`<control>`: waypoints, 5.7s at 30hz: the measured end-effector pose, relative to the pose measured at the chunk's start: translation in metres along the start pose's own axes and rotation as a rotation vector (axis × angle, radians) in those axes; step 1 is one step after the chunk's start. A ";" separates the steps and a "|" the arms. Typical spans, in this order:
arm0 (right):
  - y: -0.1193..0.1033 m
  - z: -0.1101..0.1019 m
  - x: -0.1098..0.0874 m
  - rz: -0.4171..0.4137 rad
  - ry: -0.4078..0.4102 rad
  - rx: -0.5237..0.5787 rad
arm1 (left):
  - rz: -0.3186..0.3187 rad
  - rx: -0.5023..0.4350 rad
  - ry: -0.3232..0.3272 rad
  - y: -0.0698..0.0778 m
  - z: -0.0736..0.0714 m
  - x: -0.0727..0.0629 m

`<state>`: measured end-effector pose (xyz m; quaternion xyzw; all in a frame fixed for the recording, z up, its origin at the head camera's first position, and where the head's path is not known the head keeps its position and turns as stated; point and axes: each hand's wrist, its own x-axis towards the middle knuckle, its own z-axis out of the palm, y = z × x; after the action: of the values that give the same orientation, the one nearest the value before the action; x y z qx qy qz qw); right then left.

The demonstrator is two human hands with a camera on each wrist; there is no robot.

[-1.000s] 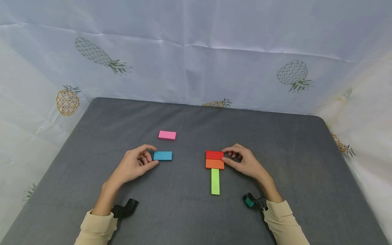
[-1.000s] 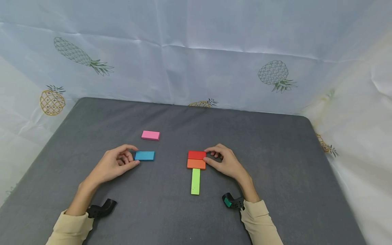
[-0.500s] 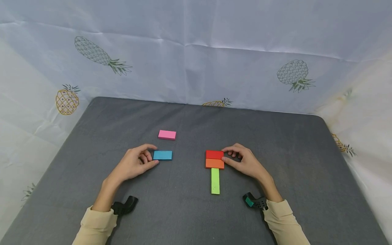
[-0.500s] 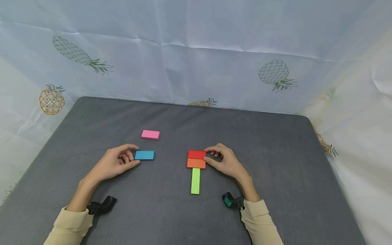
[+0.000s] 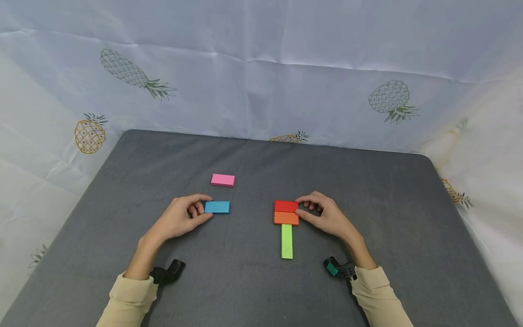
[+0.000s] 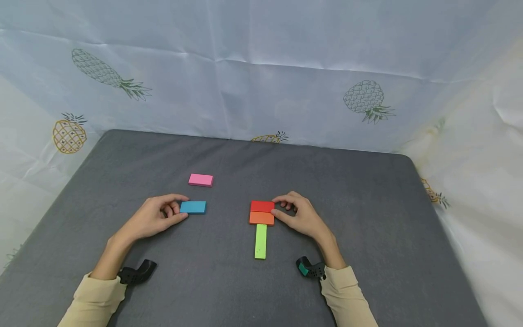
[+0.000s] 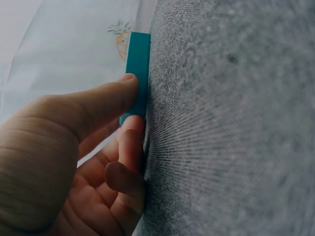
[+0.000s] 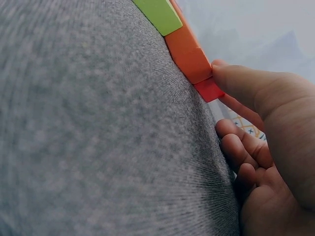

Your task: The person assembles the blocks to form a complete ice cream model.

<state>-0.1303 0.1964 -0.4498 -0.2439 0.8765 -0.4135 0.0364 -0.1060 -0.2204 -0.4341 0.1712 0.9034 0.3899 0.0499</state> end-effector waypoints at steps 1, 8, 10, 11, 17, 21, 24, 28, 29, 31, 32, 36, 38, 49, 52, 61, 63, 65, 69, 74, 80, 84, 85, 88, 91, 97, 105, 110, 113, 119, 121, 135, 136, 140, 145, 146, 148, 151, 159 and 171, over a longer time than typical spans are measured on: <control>0.000 0.000 0.000 0.001 0.000 0.000 | -0.004 0.001 0.000 0.000 0.000 0.000; 0.001 0.000 0.001 0.001 0.001 0.007 | -0.024 0.004 0.002 0.001 0.000 0.001; 0.001 0.000 0.001 0.001 0.001 0.007 | -0.028 0.005 0.004 0.001 0.001 0.001; 0.001 0.000 0.001 0.002 0.000 0.006 | -0.029 0.007 0.004 0.001 0.001 0.001; 0.001 0.000 0.001 0.007 -0.002 0.003 | -0.036 0.011 0.012 0.002 0.001 0.002; 0.001 0.000 0.001 0.001 -0.001 0.002 | -0.034 0.003 0.025 0.004 0.002 0.004; 0.001 0.000 0.000 -0.005 0.002 0.003 | -0.032 -0.008 0.031 0.007 0.004 0.006; 0.000 -0.001 0.000 -0.008 0.003 0.010 | -0.024 -0.024 0.041 0.011 0.008 0.010; 0.000 -0.001 0.000 -0.007 0.002 0.013 | -0.018 -0.026 0.044 0.012 0.009 0.011; 0.001 -0.001 0.000 -0.007 0.002 0.017 | -0.012 -0.029 0.048 0.013 0.010 0.012; 0.001 -0.001 0.000 -0.006 0.002 0.018 | -0.010 -0.030 0.049 0.014 0.011 0.013; 0.001 -0.001 0.000 -0.003 0.005 0.016 | -0.014 -0.032 0.047 0.017 0.014 0.018; 0.001 -0.001 0.000 0.000 0.005 0.016 | -0.010 -0.036 0.044 0.019 0.016 0.020; 0.001 0.000 0.000 -0.001 0.004 0.017 | 0.020 -0.041 0.009 0.030 0.025 0.038; 0.001 0.000 0.000 0.001 0.004 0.022 | 0.024 -0.049 0.006 0.032 0.028 0.043; 0.001 -0.001 0.000 0.006 0.003 0.025 | 0.042 -0.071 0.000 0.039 0.036 0.050; 0.002 -0.001 0.001 0.002 0.003 0.022 | 0.048 -0.077 -0.006 0.041 0.037 0.052; 0.001 -0.001 0.001 -0.001 0.004 0.019 | 0.055 -0.082 -0.013 0.043 0.039 0.053; 0.000 -0.001 0.001 -0.006 0.008 0.017 | 0.064 -0.080 -0.029 0.047 0.043 0.058; 0.000 -0.001 0.001 -0.006 0.009 0.015 | 0.056 -0.054 -0.048 0.051 0.047 0.065; 0.001 0.000 0.000 0.000 0.005 0.018 | 0.053 -0.044 -0.064 0.057 0.051 0.074; 0.001 0.001 0.001 0.004 -0.001 0.013 | 0.051 -0.040 -0.079 0.060 0.054 0.080; 0.001 0.001 0.001 0.004 -0.002 0.013 | 0.057 -0.037 -0.082 0.061 0.054 0.082; 0.001 0.000 0.001 0.004 -0.002 0.015 | 0.071 -0.031 -0.084 0.063 0.055 0.086; 0.001 0.000 0.000 0.006 -0.002 0.019 | 0.073 -0.043 -0.095 0.065 0.056 0.090; 0.000 0.000 0.000 0.014 -0.004 0.026 | 0.075 -0.072 -0.126 0.068 0.061 0.095; 0.000 0.000 0.000 0.013 0.002 0.021 | 0.092 -0.070 -0.142 0.072 0.070 0.101; 0.000 0.000 0.000 0.010 0.002 0.010 | 0.097 -0.048 -0.145 0.073 0.074 0.101; 0.000 0.000 0.000 0.005 0.006 0.008 | 0.111 -0.042 -0.138 0.073 0.074 0.101; 0.001 -0.001 0.000 0.011 0.012 0.009 | 0.129 -0.049 -0.134 0.069 0.071 0.100; 0.001 -0.001 0.001 0.016 0.014 0.008 | 0.125 -0.063 -0.135 0.067 0.069 0.099; 0.003 -0.001 0.001 -0.002 0.035 0.010 | 0.072 -0.110 -0.172 0.068 0.065 0.101; 0.003 -0.001 0.001 -0.003 0.036 0.010 | 0.071 -0.107 -0.174 0.068 0.065 0.101; 0.003 -0.001 0.001 0.000 0.042 0.008 | 0.069 -0.098 -0.176 0.070 0.065 0.102; 0.003 0.000 0.002 0.007 0.053 0.004 | 0.084 -0.088 -0.171 0.073 0.067 0.103; 0.003 0.000 0.002 0.007 0.057 -0.001 | 0.087 -0.086 -0.171 0.073 0.068 0.103; 0.003 0.001 0.002 0.015 0.062 -0.005 | 0.092 -0.083 -0.170 0.074 0.069 0.104; 0.002 0.002 0.003 0.031 0.076 -0.008 | 0.103 -0.079 -0.166 0.075 0.072 0.105; -0.002 0.004 0.008 0.100 0.112 0.018 | 0.119 -0.097 -0.164 0.078 0.077 0.108; -0.004 0.006 0.011 0.164 0.138 0.004 | 0.122 -0.129 -0.162 0.075 0.079 0.109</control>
<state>-0.1368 0.1845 -0.4492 -0.1421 0.8931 -0.4266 0.0099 -0.1701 -0.0809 -0.4299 0.2532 0.8573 0.4346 0.1097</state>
